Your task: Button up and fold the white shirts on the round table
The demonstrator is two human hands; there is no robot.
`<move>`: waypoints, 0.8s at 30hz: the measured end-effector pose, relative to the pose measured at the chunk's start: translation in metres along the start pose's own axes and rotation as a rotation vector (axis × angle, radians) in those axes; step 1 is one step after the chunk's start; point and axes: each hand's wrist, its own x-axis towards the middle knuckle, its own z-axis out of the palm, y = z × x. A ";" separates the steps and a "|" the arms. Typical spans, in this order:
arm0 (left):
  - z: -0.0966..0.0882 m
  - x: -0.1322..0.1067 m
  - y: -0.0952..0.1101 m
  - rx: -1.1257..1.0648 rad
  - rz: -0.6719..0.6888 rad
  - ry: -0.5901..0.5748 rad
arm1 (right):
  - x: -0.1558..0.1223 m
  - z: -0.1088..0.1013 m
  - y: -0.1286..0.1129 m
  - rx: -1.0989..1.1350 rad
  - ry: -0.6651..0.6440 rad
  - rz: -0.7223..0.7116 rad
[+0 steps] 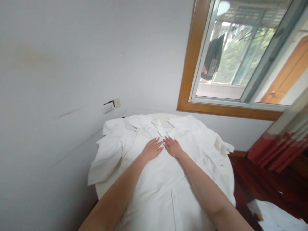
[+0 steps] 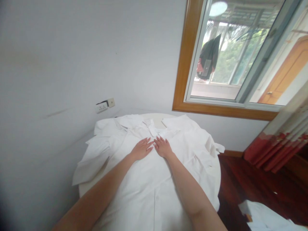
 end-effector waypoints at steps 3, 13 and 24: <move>0.001 0.001 0.000 0.022 -0.068 0.050 | 0.000 0.000 0.002 0.000 -0.004 0.000; -0.006 0.003 -0.006 0.070 -0.141 0.121 | 0.002 0.000 0.002 0.049 -0.002 -0.005; -0.018 0.027 -0.048 0.153 0.006 0.129 | 0.000 -0.004 0.001 0.034 0.000 -0.007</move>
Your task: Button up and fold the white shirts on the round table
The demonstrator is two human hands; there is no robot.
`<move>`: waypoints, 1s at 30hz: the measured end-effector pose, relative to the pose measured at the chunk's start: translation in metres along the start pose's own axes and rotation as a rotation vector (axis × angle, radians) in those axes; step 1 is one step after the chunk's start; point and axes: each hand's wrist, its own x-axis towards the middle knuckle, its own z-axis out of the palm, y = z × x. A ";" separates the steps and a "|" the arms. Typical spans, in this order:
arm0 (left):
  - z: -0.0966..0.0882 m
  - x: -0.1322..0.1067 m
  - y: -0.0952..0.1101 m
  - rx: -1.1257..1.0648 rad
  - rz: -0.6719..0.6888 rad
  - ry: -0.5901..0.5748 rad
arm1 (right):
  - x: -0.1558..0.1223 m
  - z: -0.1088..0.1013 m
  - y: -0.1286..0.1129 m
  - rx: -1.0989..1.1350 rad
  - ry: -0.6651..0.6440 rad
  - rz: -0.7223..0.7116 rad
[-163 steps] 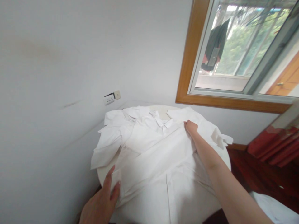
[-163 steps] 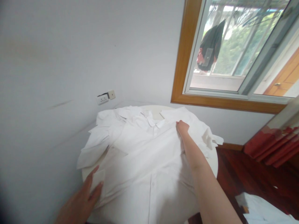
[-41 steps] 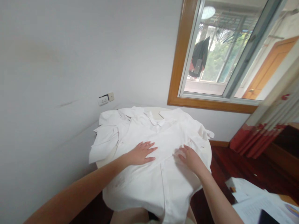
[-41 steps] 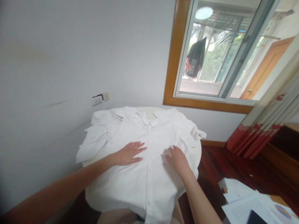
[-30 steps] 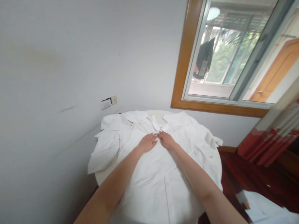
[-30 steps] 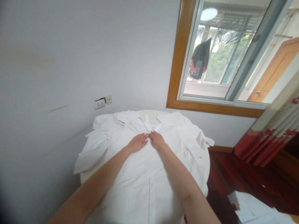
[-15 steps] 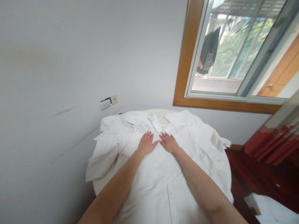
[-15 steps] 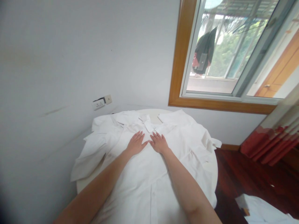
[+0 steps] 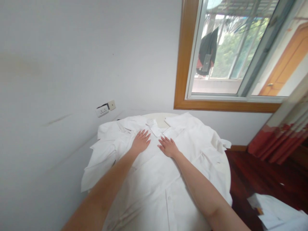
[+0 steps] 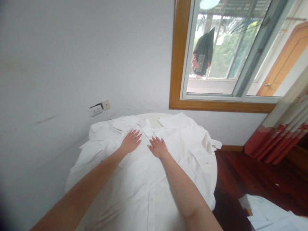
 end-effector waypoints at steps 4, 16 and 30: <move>0.011 -0.003 -0.011 0.052 -0.063 -0.032 | 0.000 0.001 0.001 0.022 0.009 -0.005; 0.023 0.037 0.035 0.052 -0.052 0.000 | -0.003 -0.004 -0.003 0.026 0.214 0.005; 0.037 0.028 0.035 -0.020 -0.127 -0.017 | 0.057 -0.045 0.077 -0.186 0.279 0.422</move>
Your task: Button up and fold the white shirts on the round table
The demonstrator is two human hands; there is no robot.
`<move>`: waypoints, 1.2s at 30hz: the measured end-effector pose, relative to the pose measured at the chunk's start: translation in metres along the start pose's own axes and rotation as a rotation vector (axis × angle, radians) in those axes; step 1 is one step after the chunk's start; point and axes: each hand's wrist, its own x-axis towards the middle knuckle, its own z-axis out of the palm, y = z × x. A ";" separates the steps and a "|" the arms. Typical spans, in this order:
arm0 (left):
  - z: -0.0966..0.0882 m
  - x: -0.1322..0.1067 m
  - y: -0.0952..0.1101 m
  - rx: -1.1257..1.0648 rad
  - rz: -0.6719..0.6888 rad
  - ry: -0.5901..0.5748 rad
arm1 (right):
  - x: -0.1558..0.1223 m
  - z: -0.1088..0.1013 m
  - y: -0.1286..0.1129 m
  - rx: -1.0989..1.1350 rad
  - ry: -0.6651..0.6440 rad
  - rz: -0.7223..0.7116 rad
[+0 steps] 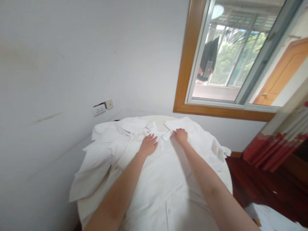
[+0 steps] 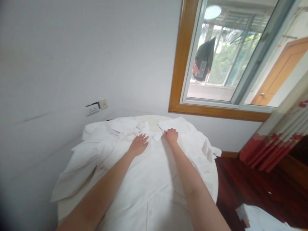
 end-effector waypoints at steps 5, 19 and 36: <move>-0.005 -0.002 0.003 -0.015 -0.018 0.006 | 0.025 0.010 -0.001 -0.011 -0.034 -0.079; -0.008 -0.004 0.006 -0.022 -0.027 0.014 | 0.024 0.036 0.001 -0.049 0.052 -0.152; -0.014 -0.001 0.008 -0.037 -0.017 0.064 | -0.057 0.024 -0.036 0.013 -0.085 -0.285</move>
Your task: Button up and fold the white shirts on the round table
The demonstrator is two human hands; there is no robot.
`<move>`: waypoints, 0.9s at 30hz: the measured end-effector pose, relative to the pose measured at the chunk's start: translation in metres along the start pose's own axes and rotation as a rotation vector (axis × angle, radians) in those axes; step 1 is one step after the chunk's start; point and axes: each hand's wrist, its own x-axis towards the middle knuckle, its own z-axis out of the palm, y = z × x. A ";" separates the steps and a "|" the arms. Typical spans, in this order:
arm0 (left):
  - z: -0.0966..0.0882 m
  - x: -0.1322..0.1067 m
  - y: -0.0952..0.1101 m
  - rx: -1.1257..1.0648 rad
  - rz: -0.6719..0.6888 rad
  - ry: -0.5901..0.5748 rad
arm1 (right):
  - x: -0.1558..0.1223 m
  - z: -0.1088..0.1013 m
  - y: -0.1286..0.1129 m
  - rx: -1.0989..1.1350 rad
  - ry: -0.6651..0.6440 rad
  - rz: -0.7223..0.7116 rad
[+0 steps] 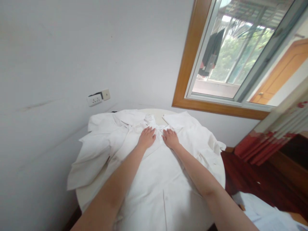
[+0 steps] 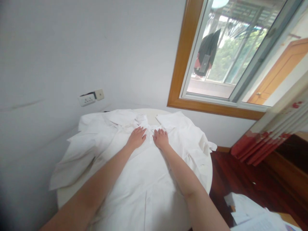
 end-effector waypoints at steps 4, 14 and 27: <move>-0.018 -0.004 0.009 0.030 0.030 0.044 | -0.023 -0.006 -0.010 0.030 0.011 -0.084; -0.079 -0.064 0.045 0.004 0.056 -0.072 | -0.067 -0.029 0.005 0.124 -0.075 -0.054; -0.106 -0.162 0.029 -0.032 0.236 -0.134 | -0.168 -0.049 0.022 0.133 -0.105 -0.186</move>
